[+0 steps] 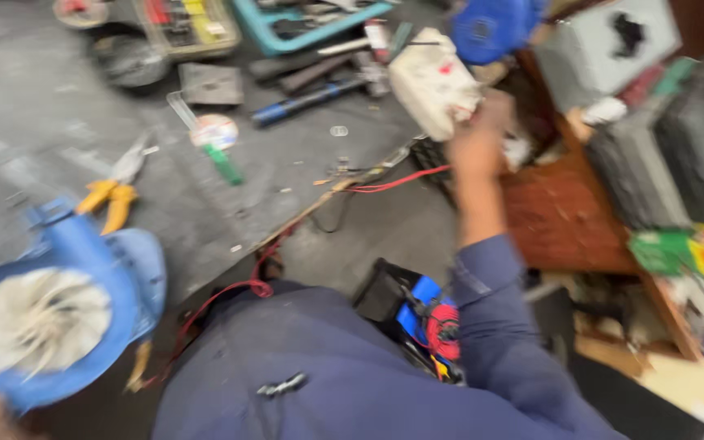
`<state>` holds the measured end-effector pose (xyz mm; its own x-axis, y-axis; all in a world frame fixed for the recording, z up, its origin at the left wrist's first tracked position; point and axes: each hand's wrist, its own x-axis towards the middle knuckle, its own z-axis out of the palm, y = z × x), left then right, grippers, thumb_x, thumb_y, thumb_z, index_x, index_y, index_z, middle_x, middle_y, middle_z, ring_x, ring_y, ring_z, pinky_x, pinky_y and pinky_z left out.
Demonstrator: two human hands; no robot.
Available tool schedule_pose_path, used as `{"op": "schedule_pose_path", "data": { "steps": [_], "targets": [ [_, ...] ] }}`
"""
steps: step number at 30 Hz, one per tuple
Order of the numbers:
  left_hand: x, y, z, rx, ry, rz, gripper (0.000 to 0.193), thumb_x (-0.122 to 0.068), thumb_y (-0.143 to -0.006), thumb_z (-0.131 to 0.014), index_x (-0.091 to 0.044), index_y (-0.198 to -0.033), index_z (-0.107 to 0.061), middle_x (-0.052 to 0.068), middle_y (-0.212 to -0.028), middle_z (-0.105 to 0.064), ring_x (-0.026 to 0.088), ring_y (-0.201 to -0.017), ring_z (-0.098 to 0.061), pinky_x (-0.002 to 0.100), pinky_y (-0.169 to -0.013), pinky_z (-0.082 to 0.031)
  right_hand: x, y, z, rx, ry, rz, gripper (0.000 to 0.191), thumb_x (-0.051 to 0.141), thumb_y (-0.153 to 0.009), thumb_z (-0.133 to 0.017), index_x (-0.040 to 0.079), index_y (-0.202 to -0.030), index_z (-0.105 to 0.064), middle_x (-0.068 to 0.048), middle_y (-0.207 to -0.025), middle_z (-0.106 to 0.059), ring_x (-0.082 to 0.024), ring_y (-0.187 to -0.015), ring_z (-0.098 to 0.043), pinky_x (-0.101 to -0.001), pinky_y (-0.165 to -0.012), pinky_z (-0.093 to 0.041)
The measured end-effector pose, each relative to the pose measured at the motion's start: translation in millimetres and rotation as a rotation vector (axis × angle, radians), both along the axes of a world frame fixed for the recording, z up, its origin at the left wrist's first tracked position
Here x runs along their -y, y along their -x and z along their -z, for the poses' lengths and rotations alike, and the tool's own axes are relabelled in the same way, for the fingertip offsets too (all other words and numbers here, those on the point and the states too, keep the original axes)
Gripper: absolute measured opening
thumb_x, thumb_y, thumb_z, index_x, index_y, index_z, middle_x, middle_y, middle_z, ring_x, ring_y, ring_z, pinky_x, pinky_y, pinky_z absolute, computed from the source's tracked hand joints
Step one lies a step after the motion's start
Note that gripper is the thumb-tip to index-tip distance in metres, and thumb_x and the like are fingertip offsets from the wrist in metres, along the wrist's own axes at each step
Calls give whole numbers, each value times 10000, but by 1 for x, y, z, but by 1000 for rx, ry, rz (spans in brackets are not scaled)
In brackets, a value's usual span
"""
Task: The person uses locking pliers to loosen and remove the impeller from a blue water pump housing, then works on the pump body, unscrewing fasteners by hand and with a screwdriver, and repositions the pump housing on the workbench while handling its parts.
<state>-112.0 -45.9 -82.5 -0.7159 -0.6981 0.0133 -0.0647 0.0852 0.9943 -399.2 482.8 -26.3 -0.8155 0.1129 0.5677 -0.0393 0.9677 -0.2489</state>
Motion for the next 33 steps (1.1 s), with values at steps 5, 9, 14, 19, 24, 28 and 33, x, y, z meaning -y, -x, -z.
{"op": "schedule_pose_path", "data": {
  "steps": [5, 9, 14, 19, 24, 28, 33],
  "targets": [
    [7, -16, -2, 180, 114, 30, 406, -81, -1096, -452, 90, -1453, -542, 105, -1290, -636, 119, -1128, -584, 237, -1008, -458, -35, 25, -13, 350, -180, -130, 464, 370, -906, -870, -11, -1138, -745, -264, -1082, -705, -445, -991, -673, -506, -852, -536],
    [9, -16, -2, 228, -38, -58, 381, -222, -1130, -516, 67, -1371, -580, 25, -1119, -663, 56, -977, -561, 230, -873, -461, -21, 23, -13, 462, -350, -141, 391, 387, -964, -810, 2, -1011, -758, -255, -976, -710, -472, -899, -677, -547, -785, -540],
    [3, -15, -13, 342, -42, -60, 379, -289, -1161, -482, 27, -1255, -668, 5, -969, -666, 58, -864, -539, 242, -777, -453, -23, 20, -4, 464, -423, -85, 336, 336, -1091, -690, 4, -1044, -696, -260, -984, -715, -485, -898, -674, -559, -800, -531],
    [-10, -7, -22, 357, 84, -113, 342, -251, -1168, -483, 18, -1299, -649, 57, -960, -661, 97, -850, -567, 276, -774, -470, -53, 31, -9, 450, -219, -146, 317, 278, -1147, -581, -38, -1166, -596, -329, -1014, -679, -527, -928, -636, -574, -782, -500],
    [-12, 3, -29, 369, 236, -55, 296, -163, -1143, -510, 46, -1313, -633, 90, -1063, -709, 106, -950, -616, 295, -870, -500, -10, 41, -5, 723, 259, -398, 302, 275, -1049, -670, -15, -1128, -637, -180, -864, -666, -247, -728, -637, -394, -650, -516],
    [-17, 8, -28, 296, -22, -93, 277, -161, -1123, -508, 29, -1286, -626, 77, -1058, -707, 107, -899, -619, 279, -800, -512, 115, 52, 18, 666, 514, -619, 304, 119, -964, -762, 7, -1224, -650, -22, -834, -622, -103, -618, -535, -281, -507, -397],
    [-48, 8, -38, -10, -189, -221, 262, -139, -1120, -545, 14, -1333, -541, 27, -1103, -686, 97, -892, -633, 235, -783, -534, 219, 42, 7, 208, -111, -920, 642, 293, -854, -833, 2, -1354, -554, -257, -1298, -603, -384, -1119, -606, -463, -962, -494]
  ]
}}
